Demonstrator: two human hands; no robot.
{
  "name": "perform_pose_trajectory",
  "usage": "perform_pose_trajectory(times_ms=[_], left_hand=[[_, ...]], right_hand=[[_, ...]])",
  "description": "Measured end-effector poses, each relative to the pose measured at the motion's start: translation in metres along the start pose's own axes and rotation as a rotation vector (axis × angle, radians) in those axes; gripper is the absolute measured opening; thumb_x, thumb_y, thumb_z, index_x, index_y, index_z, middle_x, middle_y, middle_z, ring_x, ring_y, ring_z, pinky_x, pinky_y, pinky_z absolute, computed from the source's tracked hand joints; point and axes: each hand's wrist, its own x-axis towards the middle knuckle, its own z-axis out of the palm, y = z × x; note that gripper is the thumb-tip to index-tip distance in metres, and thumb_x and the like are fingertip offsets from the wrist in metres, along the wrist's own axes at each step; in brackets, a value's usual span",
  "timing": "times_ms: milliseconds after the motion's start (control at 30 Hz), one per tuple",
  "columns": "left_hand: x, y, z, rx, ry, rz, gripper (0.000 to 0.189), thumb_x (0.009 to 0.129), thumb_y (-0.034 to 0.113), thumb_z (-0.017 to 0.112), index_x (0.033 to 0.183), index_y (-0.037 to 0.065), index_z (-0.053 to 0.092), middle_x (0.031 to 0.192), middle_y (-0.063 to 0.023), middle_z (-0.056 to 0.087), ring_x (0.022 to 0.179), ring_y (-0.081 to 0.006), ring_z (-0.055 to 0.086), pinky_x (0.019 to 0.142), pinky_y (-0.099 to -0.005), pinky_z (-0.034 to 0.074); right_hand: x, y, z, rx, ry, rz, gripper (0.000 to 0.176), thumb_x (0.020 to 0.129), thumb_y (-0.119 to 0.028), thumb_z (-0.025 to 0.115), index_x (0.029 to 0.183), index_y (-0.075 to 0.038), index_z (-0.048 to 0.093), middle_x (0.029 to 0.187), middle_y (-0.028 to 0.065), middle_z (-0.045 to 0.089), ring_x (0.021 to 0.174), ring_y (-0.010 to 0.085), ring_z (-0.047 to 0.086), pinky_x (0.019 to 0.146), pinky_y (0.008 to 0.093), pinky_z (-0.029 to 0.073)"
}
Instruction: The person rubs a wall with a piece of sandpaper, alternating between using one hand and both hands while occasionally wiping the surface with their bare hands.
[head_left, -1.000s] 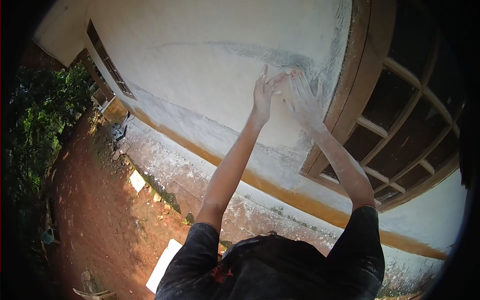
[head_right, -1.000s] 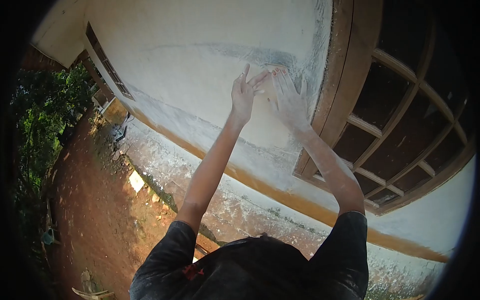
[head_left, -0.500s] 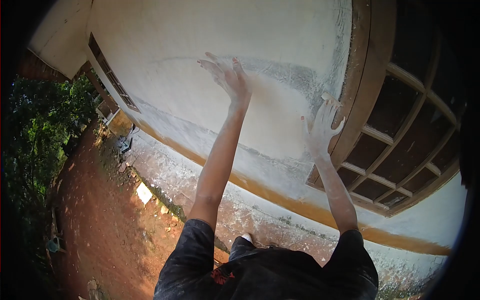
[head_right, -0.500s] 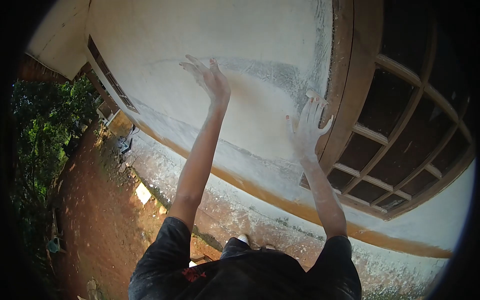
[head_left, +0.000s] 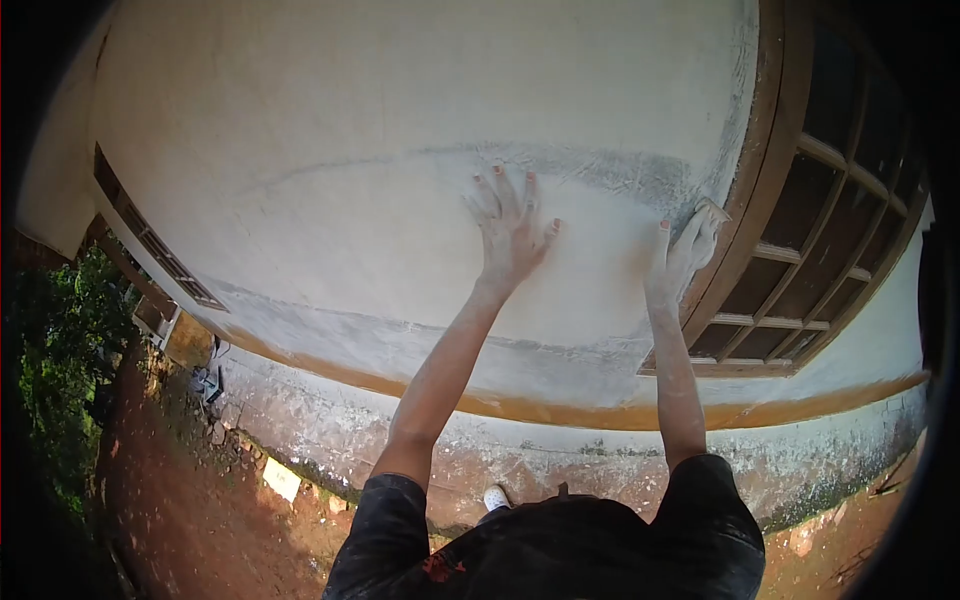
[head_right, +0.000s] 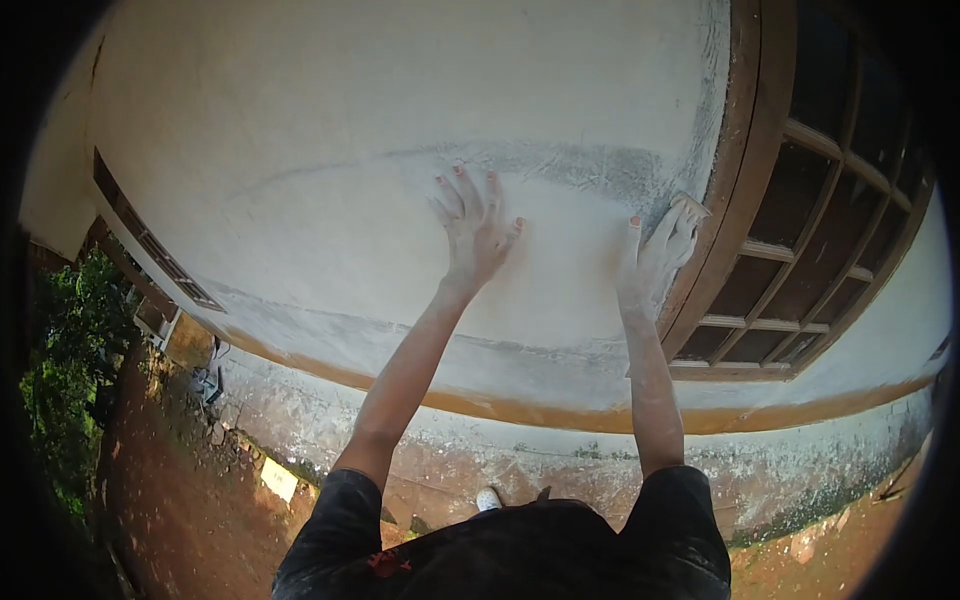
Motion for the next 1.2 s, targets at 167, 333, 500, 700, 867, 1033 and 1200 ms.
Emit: perform_pose_trajectory(times_ms=[167,333,500,700,867,1033,1200], left_hand=[[-0.116,-0.053,0.099,-0.021,-0.567,0.914,0.07,0.09,0.062,0.063,0.153,0.036,0.044,0.17,-0.0004,0.023,0.156,-0.0158,0.016,0.13,-0.0409,0.01],[-0.179,-0.096,0.059,-0.022,-1.142,0.722,0.055,0.091,0.051,0.067,0.138,0.023,0.062,0.16,0.0002,0.043,0.149,-0.0202,0.036,0.125,-0.047,0.024],[-0.078,-0.085,-0.033,-0.213,-0.234,0.57,0.064,0.094,0.041,0.065,0.152,0.021,0.049,0.163,-0.008,0.037,0.152,-0.0294,0.031,0.122,-0.053,0.027],[0.0,-0.065,0.003,-0.071,0.065,0.363,0.066,0.098,0.049,0.057,0.157,0.022,0.042,0.17,-0.0014,0.023,0.157,-0.0235,0.016,0.126,-0.0512,0.017],[-0.169,-0.098,0.096,-0.293,-1.306,0.78,0.065,0.094,0.057,0.062,0.146,0.018,0.055,0.15,-0.007,0.053,0.143,-0.0215,0.043,0.121,-0.0407,0.034],[-0.053,-0.053,-0.003,-0.349,-0.58,0.858,0.053,0.095,0.045,0.065,0.14,0.018,0.062,0.143,-0.0074,0.06,0.14,-0.0248,0.05,0.119,-0.044,0.035],[0.073,-0.007,-0.055,-0.168,0.321,0.501,0.067,0.098,0.045,0.058,0.159,0.025,0.038,0.169,-0.0026,0.025,0.156,-0.0302,0.02,0.121,-0.0577,0.023]], right_hand=[[-0.007,-0.01,0.013,-0.073,0.114,0.005,0.075,0.105,-0.041,0.052,0.157,0.006,0.026,0.161,0.0307,0.025,0.147,0.0461,0.022,0.121,0.0581,0.012],[-0.012,0.009,0.0,-0.085,0.024,-0.016,0.073,0.105,-0.037,0.053,0.159,0.002,0.025,0.164,0.0299,0.02,0.151,0.0426,0.019,0.122,0.0569,0.011],[-0.014,-0.002,0.016,-0.138,0.051,0.027,0.073,0.105,-0.038,0.051,0.16,0.0,0.023,0.166,0.0296,0.016,0.154,0.0411,0.017,0.122,0.0567,0.009],[-0.019,-0.003,0.017,-0.118,0.043,0.038,0.074,0.105,-0.041,0.049,0.161,0.0,0.022,0.166,0.0284,0.018,0.155,0.0398,0.016,0.123,0.0577,0.006],[-0.016,0.001,0.001,-0.122,-0.008,0.003,0.074,0.105,-0.041,0.051,0.16,0.001,0.024,0.165,0.0276,0.021,0.155,0.0378,0.018,0.123,0.0579,0.005],[-0.016,0.006,-0.008,-0.139,-0.076,-0.062,0.074,0.103,-0.04,0.055,0.158,0.002,0.028,0.164,0.0274,0.023,0.154,0.0388,0.017,0.124,0.0574,0.004],[-0.019,0.01,-0.004,-0.096,-0.052,-0.043,0.076,0.102,-0.04,0.058,0.158,0.002,0.029,0.163,0.0281,0.024,0.154,0.0398,0.017,0.124,0.0577,0.004]])
